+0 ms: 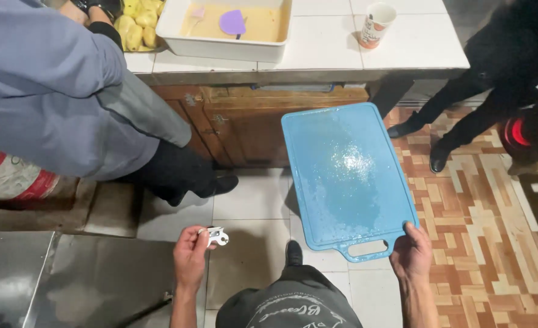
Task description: Wiping down a kitchen counter and organizing plastic food containers into a refrigerator.
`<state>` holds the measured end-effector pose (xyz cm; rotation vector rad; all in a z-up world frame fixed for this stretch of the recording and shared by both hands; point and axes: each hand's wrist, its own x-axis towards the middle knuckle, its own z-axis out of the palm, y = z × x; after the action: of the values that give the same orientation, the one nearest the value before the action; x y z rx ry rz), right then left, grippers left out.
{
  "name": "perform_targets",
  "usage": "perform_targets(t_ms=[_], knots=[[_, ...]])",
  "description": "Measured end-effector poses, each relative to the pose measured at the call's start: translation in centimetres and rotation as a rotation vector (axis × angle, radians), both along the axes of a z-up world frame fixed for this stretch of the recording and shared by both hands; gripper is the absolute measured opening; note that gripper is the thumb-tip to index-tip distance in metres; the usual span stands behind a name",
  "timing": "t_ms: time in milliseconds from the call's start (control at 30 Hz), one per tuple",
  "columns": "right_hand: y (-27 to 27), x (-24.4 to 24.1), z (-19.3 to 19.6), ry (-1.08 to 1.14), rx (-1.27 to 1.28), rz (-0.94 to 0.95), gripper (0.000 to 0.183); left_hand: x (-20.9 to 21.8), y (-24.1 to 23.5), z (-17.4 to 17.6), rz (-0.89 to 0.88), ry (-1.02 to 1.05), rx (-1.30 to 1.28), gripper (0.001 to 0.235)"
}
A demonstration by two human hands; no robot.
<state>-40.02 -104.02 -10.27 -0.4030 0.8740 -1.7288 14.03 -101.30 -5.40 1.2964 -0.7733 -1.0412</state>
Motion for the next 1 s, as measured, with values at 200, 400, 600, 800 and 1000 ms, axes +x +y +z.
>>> perform_targets(t_ms=[200,400,600,800,1000], knots=[[-12.7,1.9,11.1,0.101,0.116,0.137,0.017,-3.0,-7.0,0.4,-0.034,0.047,-0.057,0.015],[-27.7,4.4,16.1,0.27,0.082,0.125,0.034,-3.5,-13.1,1.3,-0.022,0.018,-0.019,0.015],[-44.7,8.6,17.2,0.152,-0.018,0.228,0.033,-0.9,-20.5,1.3,-0.077,0.028,-0.035,0.016],[-57.9,13.7,18.2,0.376,0.056,0.301,0.022,4.0,-27.5,1.9,-0.085,0.019,-0.111,0.015],[-64.8,17.2,18.7,0.401,0.212,0.424,0.02,8.4,-31.6,3.1,-0.057,0.018,-0.146,0.015]])
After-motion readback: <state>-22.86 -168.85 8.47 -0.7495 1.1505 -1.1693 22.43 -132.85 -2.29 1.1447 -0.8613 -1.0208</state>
